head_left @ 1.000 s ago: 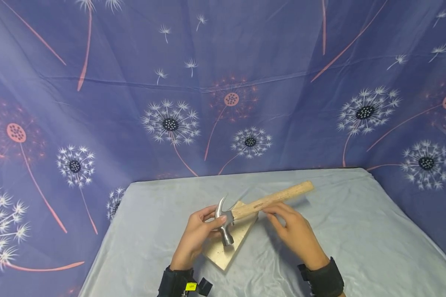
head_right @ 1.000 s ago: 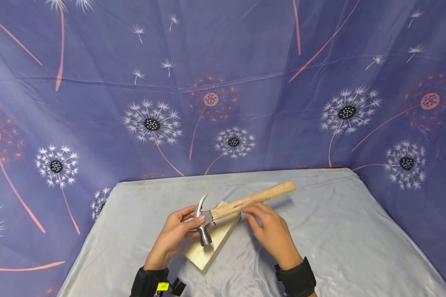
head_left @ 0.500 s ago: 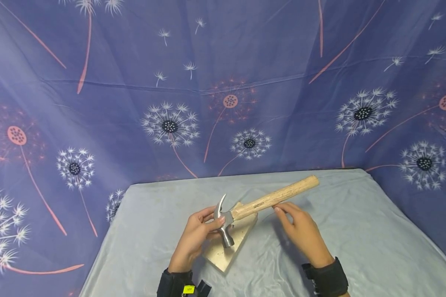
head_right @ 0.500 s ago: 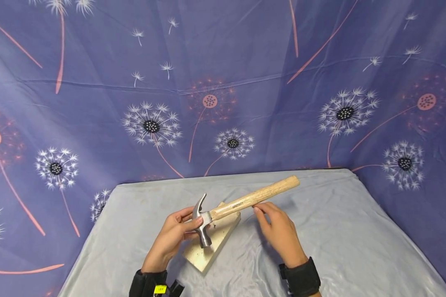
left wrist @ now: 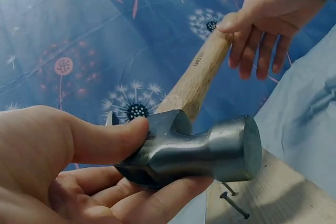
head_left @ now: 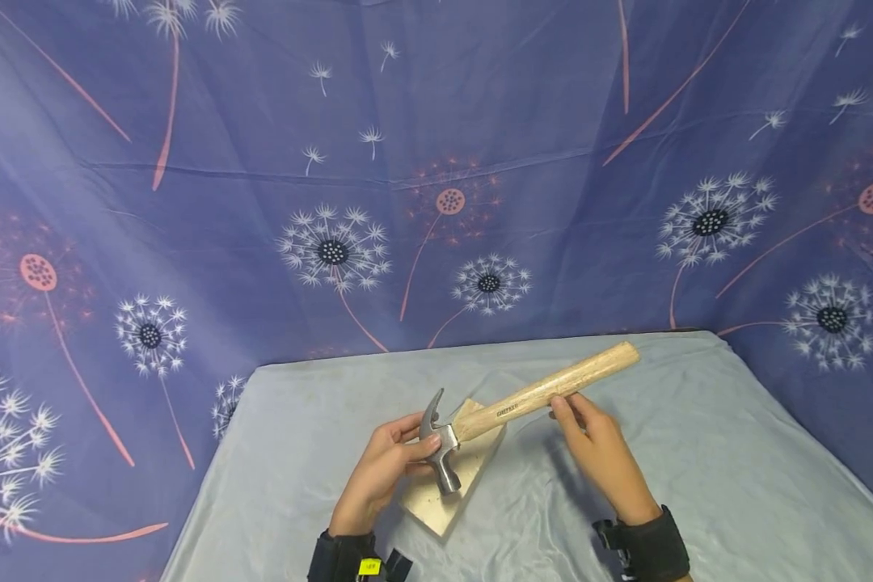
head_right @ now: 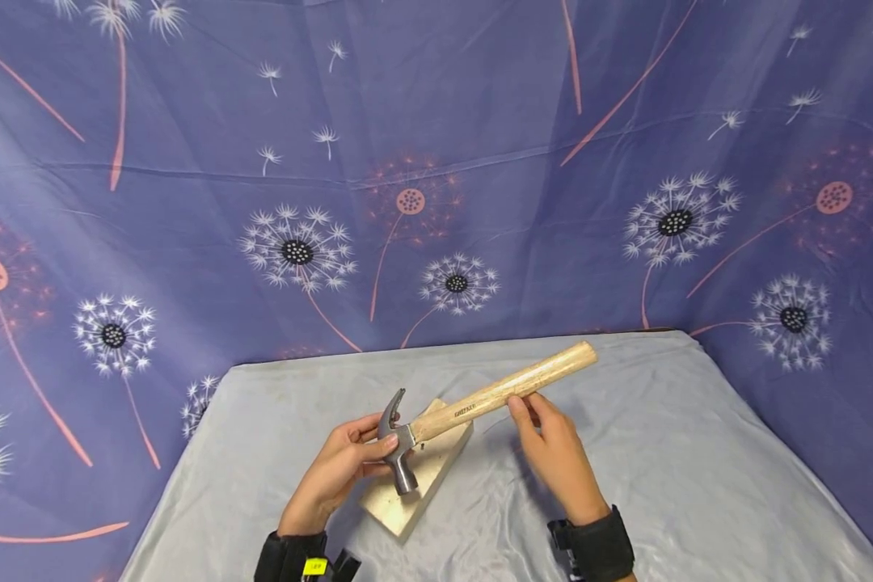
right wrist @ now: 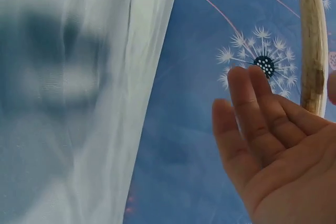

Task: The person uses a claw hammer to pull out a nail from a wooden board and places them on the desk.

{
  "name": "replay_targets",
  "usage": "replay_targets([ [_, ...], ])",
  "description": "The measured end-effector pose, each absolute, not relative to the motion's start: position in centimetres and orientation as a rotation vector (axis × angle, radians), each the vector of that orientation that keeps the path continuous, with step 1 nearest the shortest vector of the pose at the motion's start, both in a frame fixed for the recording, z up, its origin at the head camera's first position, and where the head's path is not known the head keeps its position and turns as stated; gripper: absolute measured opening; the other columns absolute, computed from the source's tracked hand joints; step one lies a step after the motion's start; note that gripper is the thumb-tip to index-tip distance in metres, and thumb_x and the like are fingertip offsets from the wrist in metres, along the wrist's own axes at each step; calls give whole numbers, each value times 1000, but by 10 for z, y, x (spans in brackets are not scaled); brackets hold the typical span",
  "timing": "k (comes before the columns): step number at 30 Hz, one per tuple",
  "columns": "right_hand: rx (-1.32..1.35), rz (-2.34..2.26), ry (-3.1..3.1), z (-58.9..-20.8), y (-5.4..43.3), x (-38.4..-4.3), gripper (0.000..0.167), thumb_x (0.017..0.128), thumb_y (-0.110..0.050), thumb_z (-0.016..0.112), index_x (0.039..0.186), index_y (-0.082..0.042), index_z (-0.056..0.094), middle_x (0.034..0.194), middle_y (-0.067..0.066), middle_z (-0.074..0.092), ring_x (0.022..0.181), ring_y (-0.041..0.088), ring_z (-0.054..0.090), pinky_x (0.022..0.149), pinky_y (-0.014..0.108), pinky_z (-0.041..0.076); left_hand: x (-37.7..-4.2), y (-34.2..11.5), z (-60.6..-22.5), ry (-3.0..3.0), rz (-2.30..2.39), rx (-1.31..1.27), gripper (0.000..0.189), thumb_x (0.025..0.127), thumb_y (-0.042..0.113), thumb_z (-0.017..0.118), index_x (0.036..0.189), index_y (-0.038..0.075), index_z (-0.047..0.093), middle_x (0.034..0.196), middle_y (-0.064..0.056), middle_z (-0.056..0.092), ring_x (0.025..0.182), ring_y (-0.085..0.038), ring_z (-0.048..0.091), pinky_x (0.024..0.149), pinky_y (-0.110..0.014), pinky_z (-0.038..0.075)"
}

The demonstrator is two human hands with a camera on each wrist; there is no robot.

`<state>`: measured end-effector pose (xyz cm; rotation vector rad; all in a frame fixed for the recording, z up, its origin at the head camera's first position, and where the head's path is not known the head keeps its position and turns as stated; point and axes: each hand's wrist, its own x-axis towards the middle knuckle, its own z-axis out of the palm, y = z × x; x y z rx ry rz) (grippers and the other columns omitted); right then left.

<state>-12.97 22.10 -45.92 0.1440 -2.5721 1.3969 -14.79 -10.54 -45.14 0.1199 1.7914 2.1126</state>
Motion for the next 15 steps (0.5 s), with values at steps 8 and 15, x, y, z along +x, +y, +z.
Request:
replay_targets([
  [8, 232, 1527, -2500, -459, 217, -129, 30, 117, -34, 45, 139, -19, 58, 123, 6, 73, 118, 30, 70, 94, 55, 56, -145, -106, -453, 1765, 2086, 159, 55, 99, 8, 76, 146, -11, 55, 123, -22, 73, 96, -25, 76, 81, -37, 63],
  [15, 369, 1697, -2362, -459, 215, -132, 31, 118, -21, 42, 146, -13, 50, 134, 10, 64, 118, 21, 70, 95, 39, 59, -144, -104, -452, 1741, 2065, 176, 57, 99, 6, 75, 147, -14, 52, 121, -23, 74, 95, -26, 77, 81, -37, 63],
])
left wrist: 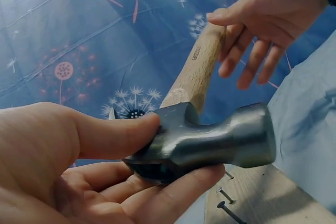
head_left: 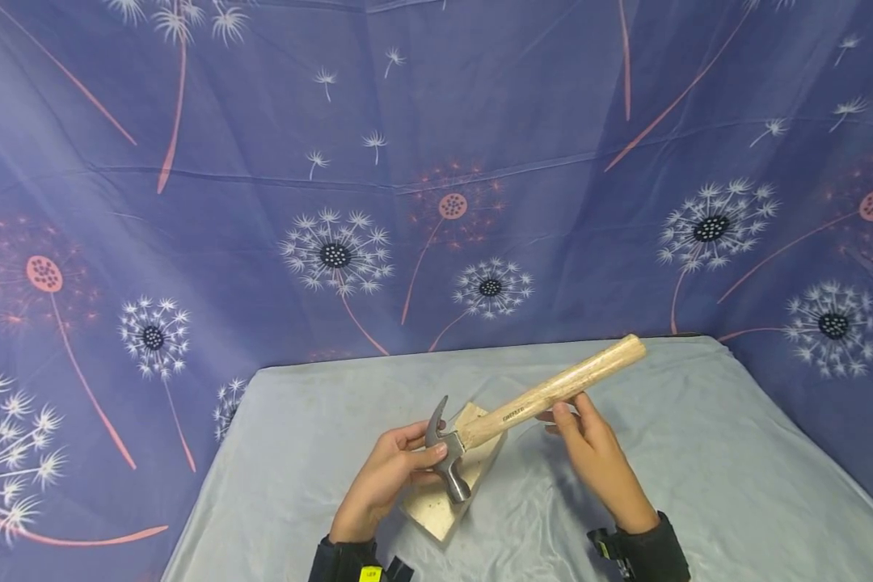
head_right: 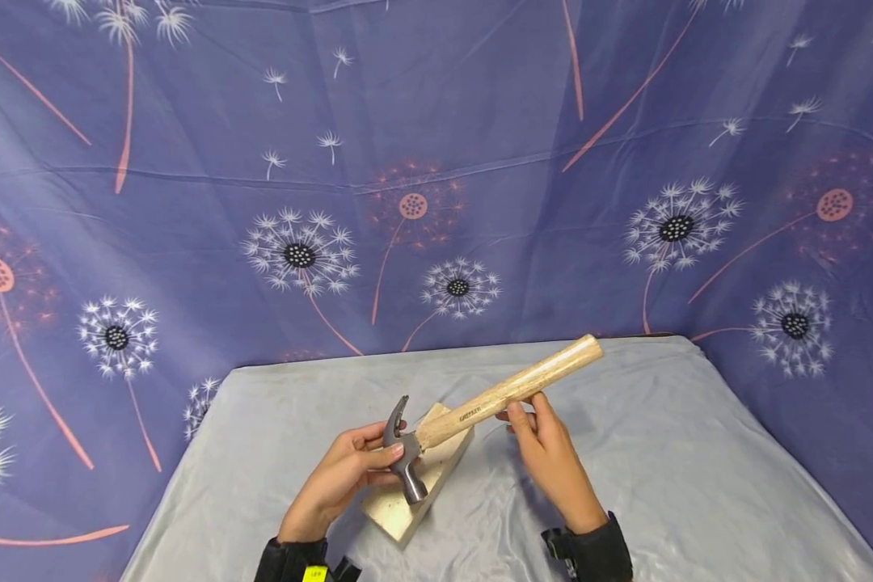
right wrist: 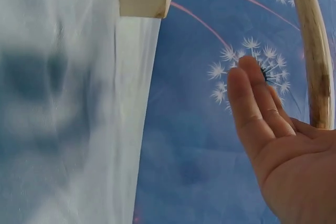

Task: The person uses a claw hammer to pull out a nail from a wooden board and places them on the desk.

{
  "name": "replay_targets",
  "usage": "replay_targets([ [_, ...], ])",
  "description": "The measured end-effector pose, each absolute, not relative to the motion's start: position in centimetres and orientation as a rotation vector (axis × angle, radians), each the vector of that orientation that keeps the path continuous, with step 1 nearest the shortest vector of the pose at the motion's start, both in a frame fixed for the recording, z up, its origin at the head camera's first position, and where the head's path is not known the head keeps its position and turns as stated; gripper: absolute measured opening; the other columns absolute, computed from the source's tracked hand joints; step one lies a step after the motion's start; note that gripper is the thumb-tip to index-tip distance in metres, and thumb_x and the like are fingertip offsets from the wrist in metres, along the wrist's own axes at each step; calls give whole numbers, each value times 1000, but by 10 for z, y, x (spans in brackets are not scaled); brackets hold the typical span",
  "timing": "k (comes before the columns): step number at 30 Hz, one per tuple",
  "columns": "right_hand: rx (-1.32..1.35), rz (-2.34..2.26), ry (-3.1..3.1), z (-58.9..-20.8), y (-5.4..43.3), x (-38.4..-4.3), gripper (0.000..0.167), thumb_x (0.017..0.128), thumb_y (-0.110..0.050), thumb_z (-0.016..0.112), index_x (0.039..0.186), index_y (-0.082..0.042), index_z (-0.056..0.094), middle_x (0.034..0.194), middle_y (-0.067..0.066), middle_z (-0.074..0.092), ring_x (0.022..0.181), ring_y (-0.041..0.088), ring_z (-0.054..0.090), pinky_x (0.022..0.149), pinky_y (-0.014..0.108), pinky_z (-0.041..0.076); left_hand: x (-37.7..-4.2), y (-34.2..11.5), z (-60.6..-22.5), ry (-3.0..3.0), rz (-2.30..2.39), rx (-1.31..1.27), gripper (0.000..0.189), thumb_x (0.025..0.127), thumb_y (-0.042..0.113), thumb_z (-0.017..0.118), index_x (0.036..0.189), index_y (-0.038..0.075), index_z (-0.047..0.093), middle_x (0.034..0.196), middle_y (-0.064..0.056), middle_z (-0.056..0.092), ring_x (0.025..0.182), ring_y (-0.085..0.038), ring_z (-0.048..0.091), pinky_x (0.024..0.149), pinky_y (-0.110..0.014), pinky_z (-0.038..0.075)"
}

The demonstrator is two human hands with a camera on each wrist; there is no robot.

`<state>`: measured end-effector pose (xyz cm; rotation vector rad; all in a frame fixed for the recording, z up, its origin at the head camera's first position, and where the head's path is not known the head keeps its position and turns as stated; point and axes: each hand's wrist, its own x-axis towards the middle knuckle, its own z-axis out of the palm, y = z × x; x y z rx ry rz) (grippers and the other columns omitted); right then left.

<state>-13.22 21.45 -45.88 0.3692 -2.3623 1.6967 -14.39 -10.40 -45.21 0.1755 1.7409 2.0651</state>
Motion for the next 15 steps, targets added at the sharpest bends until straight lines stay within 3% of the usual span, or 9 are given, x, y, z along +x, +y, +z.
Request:
replay_targets([
  [7, 449, 1957, -2174, -453, 210, -132, 34, 117, -13, 41, 151, -5, 41, 137, 21, 58, 115, 29, 70, 93, 42, 60, -139, -97, -454, 1686, 2074, 169, 52, 97, 0, 75, 142, -15, 57, 126, -24, 71, 103, -36, 76, 89, -44, 61],
  [15, 526, 2061, -2038, -449, 207, -130, 33, 117, -8, 38, 149, -1, 36, 135, 30, 61, 113, 33, 73, 92, 46, 59, -139, -90, -456, 1676, 2109, 177, 55, 96, -3, 74, 145, -17, 53, 127, -26, 71, 102, -31, 76, 88, -41, 61],
])
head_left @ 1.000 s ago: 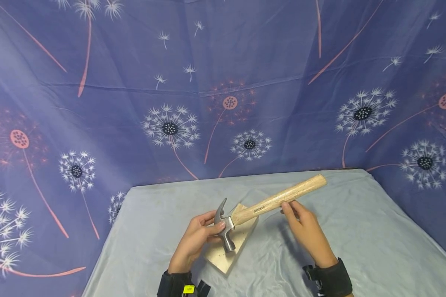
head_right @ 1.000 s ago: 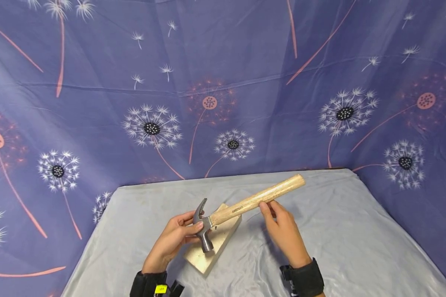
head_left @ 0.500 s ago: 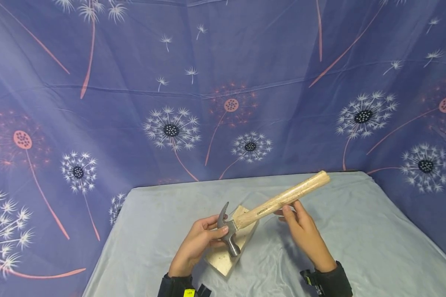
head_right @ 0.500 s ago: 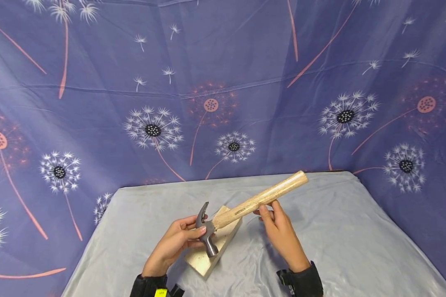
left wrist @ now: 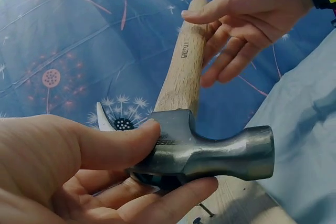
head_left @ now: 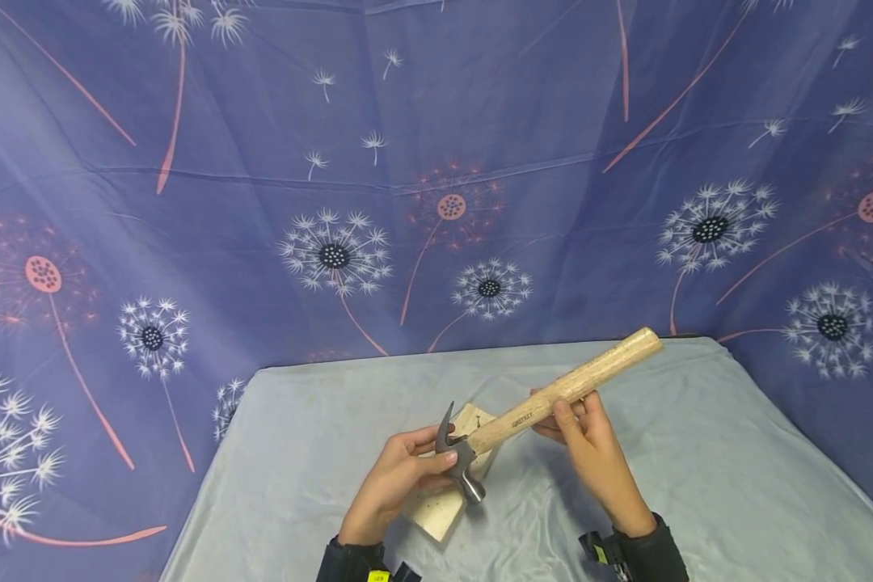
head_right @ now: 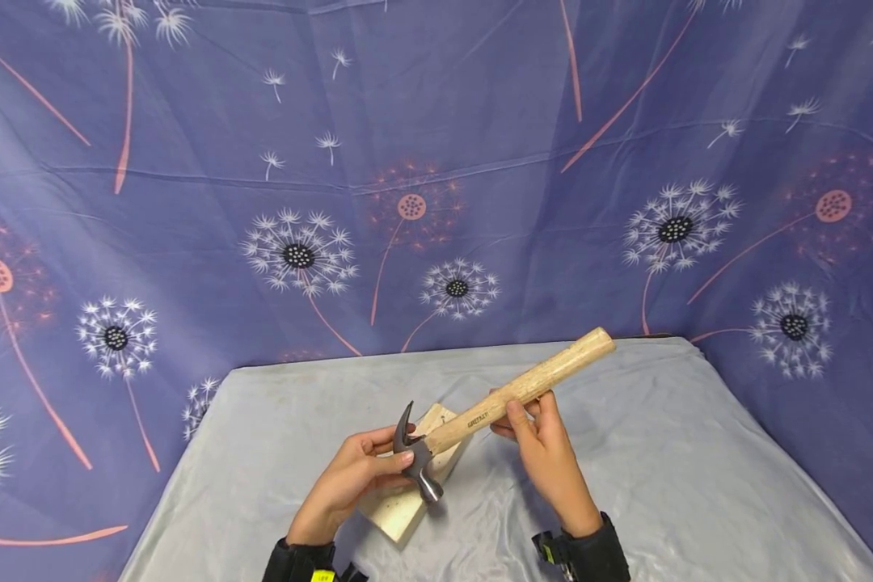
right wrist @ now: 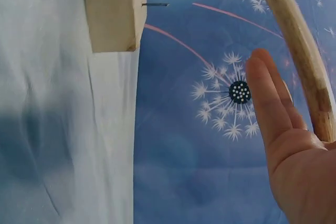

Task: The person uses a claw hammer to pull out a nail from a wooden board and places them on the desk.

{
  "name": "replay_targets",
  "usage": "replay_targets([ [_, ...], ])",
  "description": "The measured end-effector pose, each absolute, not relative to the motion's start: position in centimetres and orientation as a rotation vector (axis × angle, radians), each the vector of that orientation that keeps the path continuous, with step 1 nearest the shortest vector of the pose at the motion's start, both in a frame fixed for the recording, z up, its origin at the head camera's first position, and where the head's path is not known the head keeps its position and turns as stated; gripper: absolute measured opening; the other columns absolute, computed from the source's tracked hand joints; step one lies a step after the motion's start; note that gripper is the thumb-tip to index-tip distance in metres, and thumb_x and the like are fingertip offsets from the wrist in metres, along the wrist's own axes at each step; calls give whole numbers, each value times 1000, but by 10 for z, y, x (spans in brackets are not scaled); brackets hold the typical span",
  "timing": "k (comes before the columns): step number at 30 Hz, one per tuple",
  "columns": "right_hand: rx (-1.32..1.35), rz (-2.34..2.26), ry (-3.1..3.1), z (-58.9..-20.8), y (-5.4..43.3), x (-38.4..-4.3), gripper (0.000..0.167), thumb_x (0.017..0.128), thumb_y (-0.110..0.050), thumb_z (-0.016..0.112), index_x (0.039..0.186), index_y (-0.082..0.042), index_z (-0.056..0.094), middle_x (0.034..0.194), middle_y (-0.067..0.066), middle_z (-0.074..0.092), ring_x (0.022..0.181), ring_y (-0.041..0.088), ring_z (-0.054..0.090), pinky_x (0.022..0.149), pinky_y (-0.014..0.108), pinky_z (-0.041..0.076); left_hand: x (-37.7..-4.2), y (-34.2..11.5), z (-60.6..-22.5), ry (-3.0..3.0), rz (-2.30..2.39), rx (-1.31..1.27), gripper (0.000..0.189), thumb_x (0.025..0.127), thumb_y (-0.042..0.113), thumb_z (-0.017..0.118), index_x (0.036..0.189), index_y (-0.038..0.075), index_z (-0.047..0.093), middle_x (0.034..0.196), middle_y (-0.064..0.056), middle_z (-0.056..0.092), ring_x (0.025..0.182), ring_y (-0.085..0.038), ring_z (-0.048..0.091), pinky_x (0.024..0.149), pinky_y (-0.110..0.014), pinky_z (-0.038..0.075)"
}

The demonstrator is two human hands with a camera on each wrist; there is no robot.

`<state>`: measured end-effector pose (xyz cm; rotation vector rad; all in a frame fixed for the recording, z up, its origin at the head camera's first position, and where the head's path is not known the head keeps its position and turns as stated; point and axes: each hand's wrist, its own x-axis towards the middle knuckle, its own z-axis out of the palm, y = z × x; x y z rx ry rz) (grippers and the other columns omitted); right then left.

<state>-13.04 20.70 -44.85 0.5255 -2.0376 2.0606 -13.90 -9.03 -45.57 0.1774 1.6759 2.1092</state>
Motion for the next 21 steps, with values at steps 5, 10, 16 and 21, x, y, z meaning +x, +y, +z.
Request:
replay_targets([
  [5, 506, 2132, -1981, -447, 203, -128, 31, 118, -12, 37, 147, -1, 35, 135, 25, 65, 113, 33, 73, 90, 48, 59, -139, -88, -456, 1670, 2117, 153, 55, 96, -4, 73, 145, -17, 53, 127, -27, 70, 103, -33, 76, 88, -42, 61],
  [10, 466, 2148, -1907, -445, 201, -128, 30, 118, -13, 39, 144, 1, 37, 132, 32, 63, 114, 31, 72, 88, 49, 60, -140, -84, -454, 1662, 2144, 176, 57, 96, -6, 73, 147, -18, 50, 134, -27, 67, 108, -35, 74, 91, -44, 60],
  [16, 424, 2129, -1842, -440, 199, -127, 25, 116, -10, 42, 137, 3, 40, 125, 31, 66, 110, 29, 74, 86, 49, 60, -141, -80, -452, 1678, 2159, 198, 58, 96, -7, 73, 148, -17, 49, 138, -27, 65, 112, -37, 73, 92, -46, 59],
  [21, 395, 2138, -1808, -438, 194, -121, 25, 116, -8, 44, 136, 5, 42, 125, 30, 67, 109, 30, 74, 85, 50, 60, -140, -79, -458, 1678, 2160, 176, 53, 96, -6, 74, 144, -16, 54, 136, -26, 66, 109, -33, 74, 90, -43, 60],
])
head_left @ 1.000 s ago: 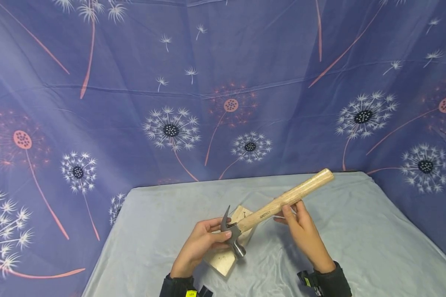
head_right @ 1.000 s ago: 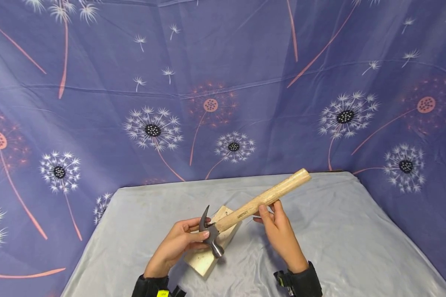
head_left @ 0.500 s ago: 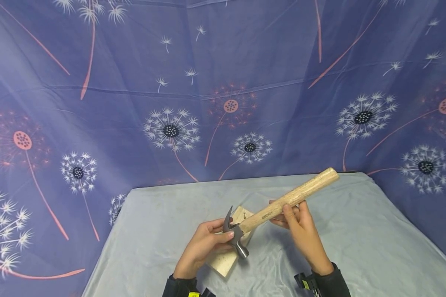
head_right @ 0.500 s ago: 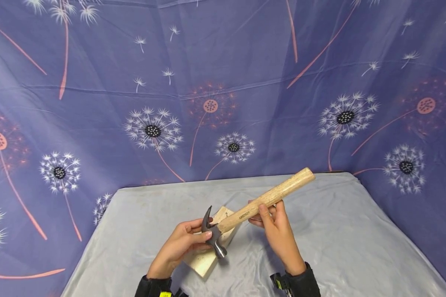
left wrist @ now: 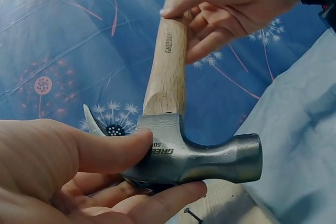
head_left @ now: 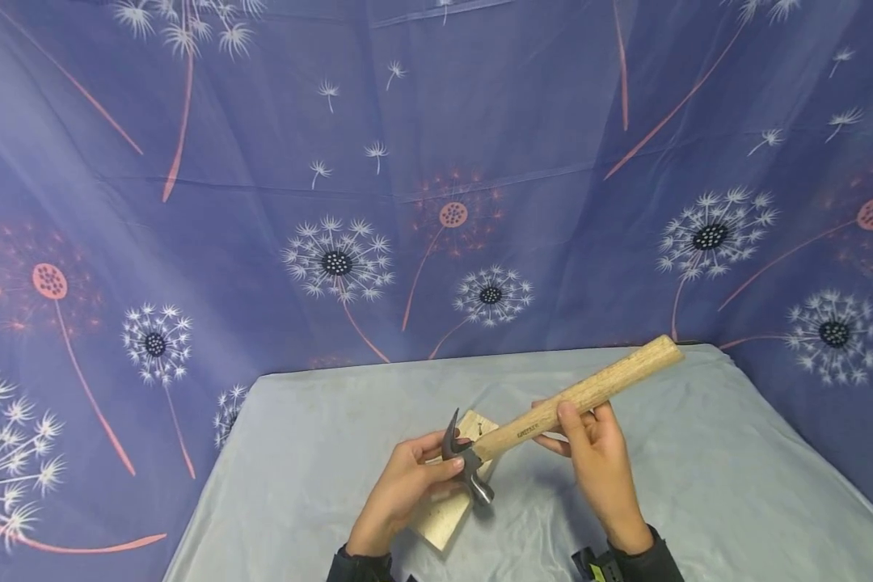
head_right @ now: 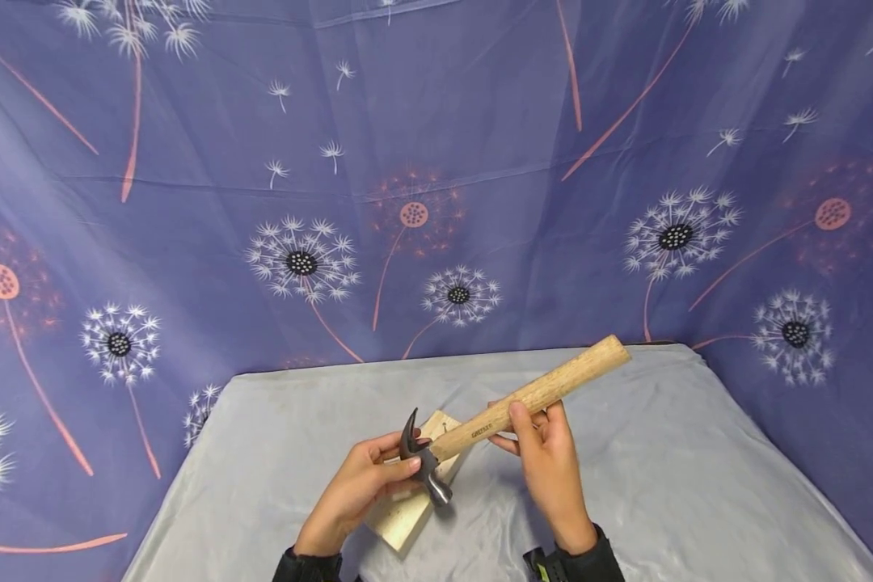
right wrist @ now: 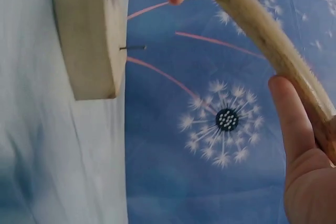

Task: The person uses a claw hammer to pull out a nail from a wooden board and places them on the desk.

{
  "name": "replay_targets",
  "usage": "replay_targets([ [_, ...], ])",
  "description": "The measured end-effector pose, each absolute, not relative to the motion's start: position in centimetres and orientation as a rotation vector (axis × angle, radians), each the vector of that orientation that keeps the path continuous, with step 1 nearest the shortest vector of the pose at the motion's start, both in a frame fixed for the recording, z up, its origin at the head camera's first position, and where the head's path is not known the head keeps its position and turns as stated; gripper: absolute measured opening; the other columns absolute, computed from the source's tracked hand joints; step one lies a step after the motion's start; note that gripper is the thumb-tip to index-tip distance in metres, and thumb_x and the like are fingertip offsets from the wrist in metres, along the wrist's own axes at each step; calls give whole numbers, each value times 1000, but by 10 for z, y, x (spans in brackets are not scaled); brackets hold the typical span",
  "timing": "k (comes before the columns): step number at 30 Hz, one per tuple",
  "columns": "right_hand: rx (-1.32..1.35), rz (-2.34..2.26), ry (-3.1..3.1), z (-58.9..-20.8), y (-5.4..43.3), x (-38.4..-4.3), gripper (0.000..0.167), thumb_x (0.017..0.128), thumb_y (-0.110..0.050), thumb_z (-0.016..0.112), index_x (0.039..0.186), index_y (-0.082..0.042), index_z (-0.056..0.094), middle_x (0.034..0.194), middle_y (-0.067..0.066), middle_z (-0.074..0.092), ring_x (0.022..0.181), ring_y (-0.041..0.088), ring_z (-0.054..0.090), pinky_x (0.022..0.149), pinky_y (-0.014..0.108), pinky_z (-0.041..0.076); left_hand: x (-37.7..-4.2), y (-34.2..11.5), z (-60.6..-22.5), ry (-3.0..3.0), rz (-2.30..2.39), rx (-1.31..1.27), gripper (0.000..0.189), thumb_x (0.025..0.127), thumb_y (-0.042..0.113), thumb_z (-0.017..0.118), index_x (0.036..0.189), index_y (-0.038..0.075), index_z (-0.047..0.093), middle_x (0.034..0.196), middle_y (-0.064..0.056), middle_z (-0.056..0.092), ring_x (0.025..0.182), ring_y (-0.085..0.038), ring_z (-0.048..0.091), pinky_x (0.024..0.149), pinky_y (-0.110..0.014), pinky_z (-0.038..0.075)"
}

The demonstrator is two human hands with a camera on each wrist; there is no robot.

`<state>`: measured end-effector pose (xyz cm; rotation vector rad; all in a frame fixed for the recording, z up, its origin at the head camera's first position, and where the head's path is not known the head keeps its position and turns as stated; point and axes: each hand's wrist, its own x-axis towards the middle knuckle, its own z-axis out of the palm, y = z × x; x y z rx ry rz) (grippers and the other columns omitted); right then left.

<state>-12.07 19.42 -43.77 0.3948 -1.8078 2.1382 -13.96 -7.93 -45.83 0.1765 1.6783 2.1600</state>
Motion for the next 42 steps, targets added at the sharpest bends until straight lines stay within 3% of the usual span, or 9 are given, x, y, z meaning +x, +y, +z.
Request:
replay_targets([
  [4, 364, 2148, -1777, -434, 189, -116, 23, 115, -7, 46, 136, 2, 44, 123, 26, 69, 109, 31, 74, 84, 50, 60, -137, -79, -461, 1702, 2168, 185, 52, 96, -5, 74, 143, -16, 55, 135, -26, 66, 108, -32, 74, 90, -41, 60],
  [11, 345, 2128, -1736, -422, 185, -111, 26, 113, -3, 49, 135, 10, 42, 121, 25, 71, 106, 31, 75, 82, 50, 60, -139, -80, -458, 1721, 2190, 188, 54, 100, 3, 74, 147, -12, 53, 132, -22, 66, 110, -33, 73, 94, -43, 59],
  [20, 365, 2023, -1850, -415, 183, -106, 29, 110, 2, 55, 138, 8, 48, 122, 26, 71, 111, 32, 73, 80, 45, 63, -145, -103, -456, 2050, 2093, 158, 37, 111, 12, 59, 143, -6, 59, 140, -27, 61, 126, -42, 64, 101, -47, 56],
  [25, 413, 1968, -1898, -412, 180, -104, 33, 106, 6, 59, 139, 6, 54, 122, 25, 72, 109, 32, 74, 79, 43, 63, -145, -113, -458, 2532, 1582, 182, 34, 109, 16, 62, 138, 0, 66, 135, -23, 66, 120, -44, 65, 93, -56, 57],
  [30, 491, 1867, -1946, -413, 176, -103, 39, 101, 12, 65, 139, 2, 62, 120, 22, 74, 104, 29, 76, 78, 43, 63, -145, -113, -459, 2587, 1322, 252, 35, 104, 13, 65, 136, -2, 67, 128, -25, 68, 114, -47, 67, 89, -59, 57],
  [37, 597, 1580, -2104, -417, 173, -103, 51, 96, 10, 74, 143, -7, 66, 121, 11, 76, 100, 20, 77, 82, 32, 62, -140, -109, -461, 2679, 1201, 257, 48, 83, -7, 60, 129, -2, 71, 123, -24, 71, 112, -49, 68, 93, -66, 54],
  [42, 701, 1499, -2149, -414, 168, -104, 57, 92, 10, 78, 145, -9, 65, 121, 12, 76, 96, 19, 78, 80, 30, 62, -139, -111, -463, 2644, 1179, 255, 39, 93, 0, 68, 132, 0, 70, 119, -22, 72, 109, -45, 68, 89, -63, 55],
])
